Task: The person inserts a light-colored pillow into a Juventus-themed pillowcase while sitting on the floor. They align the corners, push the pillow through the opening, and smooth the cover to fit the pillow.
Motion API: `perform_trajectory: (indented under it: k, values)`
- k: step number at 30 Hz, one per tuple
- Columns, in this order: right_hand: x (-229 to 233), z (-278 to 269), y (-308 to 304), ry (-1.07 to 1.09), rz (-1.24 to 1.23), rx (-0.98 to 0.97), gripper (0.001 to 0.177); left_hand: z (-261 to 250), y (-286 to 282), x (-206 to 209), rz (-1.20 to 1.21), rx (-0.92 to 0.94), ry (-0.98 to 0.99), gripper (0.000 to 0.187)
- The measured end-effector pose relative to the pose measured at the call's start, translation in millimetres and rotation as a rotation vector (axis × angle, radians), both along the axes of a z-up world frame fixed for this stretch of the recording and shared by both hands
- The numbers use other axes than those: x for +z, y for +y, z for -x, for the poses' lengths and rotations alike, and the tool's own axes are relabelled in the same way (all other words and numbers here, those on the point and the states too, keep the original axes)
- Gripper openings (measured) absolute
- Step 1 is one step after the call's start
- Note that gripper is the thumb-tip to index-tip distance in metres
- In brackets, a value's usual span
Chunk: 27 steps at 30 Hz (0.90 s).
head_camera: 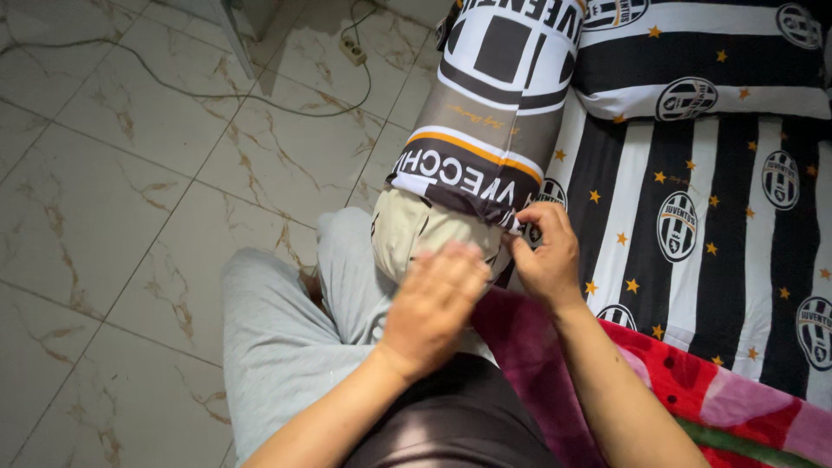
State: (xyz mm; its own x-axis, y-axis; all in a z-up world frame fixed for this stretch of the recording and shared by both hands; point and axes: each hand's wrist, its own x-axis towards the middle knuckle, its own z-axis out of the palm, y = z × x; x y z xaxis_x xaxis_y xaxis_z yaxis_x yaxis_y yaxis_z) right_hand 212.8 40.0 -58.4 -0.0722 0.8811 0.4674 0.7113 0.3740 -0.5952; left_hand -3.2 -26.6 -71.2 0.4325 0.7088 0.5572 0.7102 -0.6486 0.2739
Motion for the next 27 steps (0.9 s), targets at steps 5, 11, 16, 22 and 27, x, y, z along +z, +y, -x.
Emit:
perform_trajectory:
  k: [5,11,16,22,27]
  values:
    - [1,3,4,0.001,-0.071,-0.010,0.020,-16,9,-16,-0.053,0.075,0.149,0.051]
    - [-8,17,5,-0.090,-0.222,-0.158,0.019,-10,17,-32,-0.155,0.101,0.157,0.048]
    - [-8,20,20,0.173,-0.076,-0.180,0.009,-13,26,-22,-0.230,0.133,0.046,0.047]
    - [11,23,27,0.418,0.112,-0.075,0.006,-1,31,5,-0.097,0.095,-0.071,0.077]
    - [26,57,39,0.198,-0.213,0.010,0.003,0,26,20,0.055,0.112,-0.084,0.091]
